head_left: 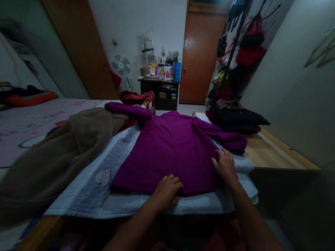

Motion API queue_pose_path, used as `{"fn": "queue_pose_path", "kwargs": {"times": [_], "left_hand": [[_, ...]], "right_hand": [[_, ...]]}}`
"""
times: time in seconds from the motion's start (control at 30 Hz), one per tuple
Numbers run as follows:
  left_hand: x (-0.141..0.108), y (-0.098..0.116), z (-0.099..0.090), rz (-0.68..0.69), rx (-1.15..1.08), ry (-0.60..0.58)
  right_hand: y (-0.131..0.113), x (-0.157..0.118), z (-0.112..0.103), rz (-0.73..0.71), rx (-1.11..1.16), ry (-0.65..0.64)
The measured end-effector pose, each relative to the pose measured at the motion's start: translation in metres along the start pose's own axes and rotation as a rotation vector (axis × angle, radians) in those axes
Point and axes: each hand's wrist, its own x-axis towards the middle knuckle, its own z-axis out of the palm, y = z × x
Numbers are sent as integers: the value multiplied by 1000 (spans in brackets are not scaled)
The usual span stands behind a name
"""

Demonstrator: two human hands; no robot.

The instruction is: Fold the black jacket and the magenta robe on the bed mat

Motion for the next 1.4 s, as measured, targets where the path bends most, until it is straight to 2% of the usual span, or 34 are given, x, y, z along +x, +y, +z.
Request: {"fn": "queue_pose_path", "kwargs": {"times": [0.1, 0.23, 0.3, 0.4, 0.5, 0.6, 0.73, 0.8, 0.9, 1.0, 1.03, 1.07, 1.13, 1.2, 1.23, 1.4], "left_hand": [[3, 3, 1, 5, 35, -17], [7, 10, 6, -11, 96, -22], [9, 13, 8, -23, 113, -11], [12, 13, 6, -23, 110, -14], [13, 5, -1, -7, 55, 4], [13, -5, -8, -14, -29, 59], [12, -10, -8, -4, -75, 40], [13, -9, -5, 8, -63, -13], [15, -8, -7, 7, -76, -91], [21, -11, -16, 24, -205, -186], [25, -12, -19, 26, -245, -186], [29, -14, -22, 16, -263, -147], [37, -18, -22, -19, -223, 14], [45, -22, -15, -57, -131, 151], [48, -25, -9, -73, -96, 167], [51, -35, 22, -116, -61, 87]], "right_hand": [[17, 19, -5, 135, -51, -145], [18, 34, -8, 247, -38, -280], [14, 39, -8, 251, -33, -317], [12, 45, -11, 154, 60, -352], [18, 50, -20, 103, 129, -306], [29, 50, -32, 162, 37, -266], [31, 46, -37, 248, -160, -420], [25, 48, -35, 266, -206, -468], [13, 62, -29, 210, -217, -446], [1, 84, -18, 164, -227, -417], [-3, 91, -14, 161, -230, -409], [-6, 98, -9, 162, -231, -402], [-13, 110, 0, 175, -223, -389], [-16, 118, 9, 195, -217, -385], [-16, 121, 12, 202, -221, -391], [-3, 128, 22, 226, -251, -419]]}}
